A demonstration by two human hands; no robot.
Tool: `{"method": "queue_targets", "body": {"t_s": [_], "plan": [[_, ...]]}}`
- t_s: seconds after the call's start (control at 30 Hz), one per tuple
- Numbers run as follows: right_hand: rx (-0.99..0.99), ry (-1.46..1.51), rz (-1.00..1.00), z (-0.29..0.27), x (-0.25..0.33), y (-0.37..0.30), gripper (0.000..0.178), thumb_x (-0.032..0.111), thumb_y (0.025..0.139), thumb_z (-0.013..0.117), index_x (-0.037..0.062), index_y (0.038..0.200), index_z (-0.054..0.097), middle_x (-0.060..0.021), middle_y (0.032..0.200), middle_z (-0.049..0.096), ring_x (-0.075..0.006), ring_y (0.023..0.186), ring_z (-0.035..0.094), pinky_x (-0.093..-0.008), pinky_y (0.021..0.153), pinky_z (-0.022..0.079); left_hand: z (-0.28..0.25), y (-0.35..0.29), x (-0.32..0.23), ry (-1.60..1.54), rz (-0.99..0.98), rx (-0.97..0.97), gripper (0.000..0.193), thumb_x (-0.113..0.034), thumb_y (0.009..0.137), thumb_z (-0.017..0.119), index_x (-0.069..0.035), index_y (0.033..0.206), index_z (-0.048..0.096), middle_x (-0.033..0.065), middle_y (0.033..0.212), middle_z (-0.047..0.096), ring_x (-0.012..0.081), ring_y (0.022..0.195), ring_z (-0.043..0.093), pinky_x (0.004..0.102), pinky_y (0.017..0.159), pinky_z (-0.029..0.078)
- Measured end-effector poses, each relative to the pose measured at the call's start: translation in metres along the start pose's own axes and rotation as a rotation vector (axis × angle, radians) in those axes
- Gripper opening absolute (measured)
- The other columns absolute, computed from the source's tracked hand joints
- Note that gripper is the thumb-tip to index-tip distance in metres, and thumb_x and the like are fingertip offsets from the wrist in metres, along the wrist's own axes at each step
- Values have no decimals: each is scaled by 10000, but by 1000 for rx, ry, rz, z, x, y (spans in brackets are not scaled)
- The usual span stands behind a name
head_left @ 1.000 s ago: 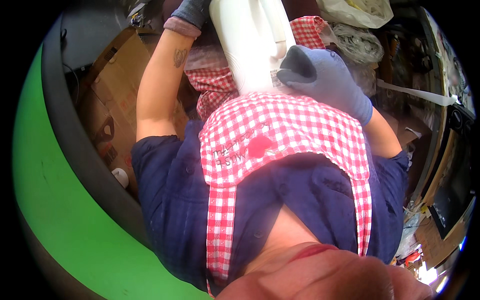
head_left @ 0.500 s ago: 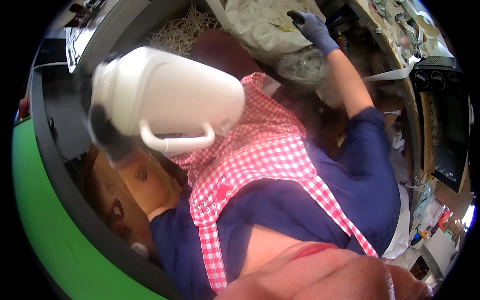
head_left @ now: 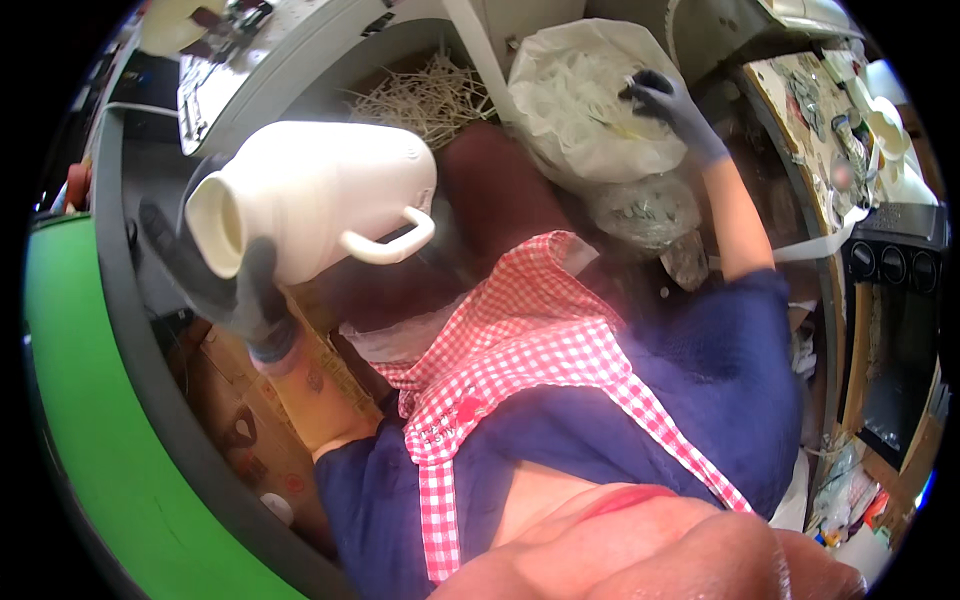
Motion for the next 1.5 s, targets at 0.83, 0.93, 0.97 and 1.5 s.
{"method": "queue_targets", "body": {"t_s": [0.83,0.93,0.97,1.5], "plan": [[837,-161,-281,204,61,-212,315,120,852,723,1,1140,676,-153,1074,708,-248,957,688,-352,848,535,84,1,25,79,335,294,1123,-287,679,904,35,1531,248,159,1190,674,297,1006,694,372,870,562],[825,-478,-462,201,86,-191,323,102,834,743,56,1149,690,-129,1051,714,-252,913,699,-343,816,544,94,1,18,244,306,421,1165,-336,663,902,-3,1550,224,137,1152,690,316,992,687,399,857,564],[746,-483,-531,198,108,-172,331,101,827,753,64,1149,688,-127,1045,714,-266,886,701,-343,799,549,97,-1,18,225,347,411,1177,-346,660,898,-12,1556,212,132,1149,691,320,994,684,403,869,557],[201,-1225,-955,229,217,-108,366,184,827,670,209,1188,609,-31,1075,659,-252,781,704,-370,646,573,134,-9,-18,177,361,476,996,-241,740,807,35,1527,264,138,1187,657,322,1063,651,402,926,519]]}}
Point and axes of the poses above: each hand's wrist, its own y-axis towards the middle knuckle, its own z-axis out of the palm, x = y × z, the point moved 6 cm from there along y, towards the middle knuckle
